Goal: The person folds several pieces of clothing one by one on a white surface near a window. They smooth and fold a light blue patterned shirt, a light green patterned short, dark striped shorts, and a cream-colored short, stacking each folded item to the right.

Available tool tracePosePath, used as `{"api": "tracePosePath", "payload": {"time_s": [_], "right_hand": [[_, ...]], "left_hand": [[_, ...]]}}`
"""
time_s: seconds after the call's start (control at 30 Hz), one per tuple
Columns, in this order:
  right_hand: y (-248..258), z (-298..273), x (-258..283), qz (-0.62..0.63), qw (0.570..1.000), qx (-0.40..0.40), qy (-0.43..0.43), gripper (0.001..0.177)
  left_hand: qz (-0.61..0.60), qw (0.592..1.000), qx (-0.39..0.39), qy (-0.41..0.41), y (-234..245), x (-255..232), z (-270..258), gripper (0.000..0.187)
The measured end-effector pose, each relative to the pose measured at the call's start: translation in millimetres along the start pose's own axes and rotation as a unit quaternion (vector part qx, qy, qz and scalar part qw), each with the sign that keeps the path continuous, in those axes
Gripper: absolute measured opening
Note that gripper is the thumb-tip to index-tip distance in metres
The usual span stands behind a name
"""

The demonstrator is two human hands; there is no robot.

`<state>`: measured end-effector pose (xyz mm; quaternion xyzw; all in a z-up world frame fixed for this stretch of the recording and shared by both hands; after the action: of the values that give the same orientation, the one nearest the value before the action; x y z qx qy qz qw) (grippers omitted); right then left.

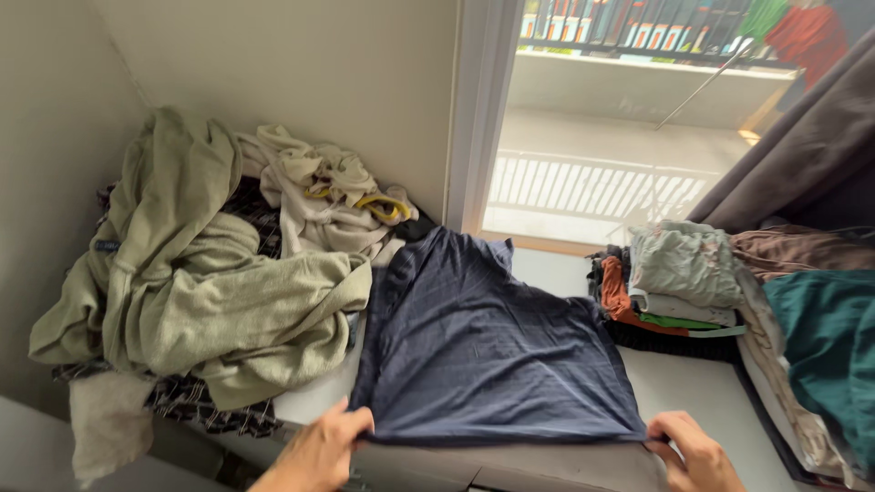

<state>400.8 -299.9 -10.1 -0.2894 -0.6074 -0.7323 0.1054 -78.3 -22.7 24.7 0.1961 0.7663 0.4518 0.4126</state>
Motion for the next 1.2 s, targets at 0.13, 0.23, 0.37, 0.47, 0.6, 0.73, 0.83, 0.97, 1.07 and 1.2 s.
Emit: {"api": "tracePosePath", "payload": {"time_s": [0.13,0.23,0.37,0.47,0.6,0.73,0.83,0.97,1.07,1.2], "right_hand": [[-1,-24,-63,-0.009,0.999,0.010,-0.038,0.030],[-2,-30,-92,0.029,0.998,0.055,-0.003,0.023],[12,-25,-92,0.028,0.997,0.007,-0.073,0.015],[38,-7,-52,0.033,0.990,-0.060,-0.121,0.019],[74,51,34,0.015,0.995,-0.092,-0.026,0.019],[82,135,85,-0.068,0.994,-0.076,0.039,0.016],[65,185,93,-0.105,0.992,-0.046,0.055,0.018],[39,236,102,-0.129,0.983,-0.048,0.118,0.036],[4,276,99,-0.054,0.994,0.019,0.092,0.034],[-48,329,88,0.064,0.987,0.144,-0.016,0.037]], "left_hand": [[-0.032,0.995,0.085,0.043,-37,4,10,0.025],[-0.060,0.987,0.100,0.109,-68,18,17,0.026],[-0.128,0.986,0.098,0.033,-80,31,41,0.028],[-0.172,0.981,0.080,-0.030,-62,38,49,0.030],[-0.165,0.984,0.033,0.061,-21,46,50,0.032],[-0.135,0.978,-0.033,0.157,26,30,54,0.029],[-0.069,0.970,-0.032,0.232,42,20,58,0.031],[0.004,0.961,-0.083,0.262,55,7,74,0.047],[-0.045,0.969,-0.188,0.153,57,-12,99,0.046],[0.009,0.970,-0.226,0.090,41,-32,136,0.068]]}}
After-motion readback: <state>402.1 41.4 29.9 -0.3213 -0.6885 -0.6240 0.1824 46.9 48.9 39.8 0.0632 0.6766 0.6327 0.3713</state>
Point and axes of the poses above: each hand's wrist, its own z-axis towards the middle knuckle, its own y-axis out of the back of the hand, x = y × z, the point moved 8 cm from there along z, towards the middle knuckle, and after that the axes turned 15 degrees about x, right-handed, at the moved point
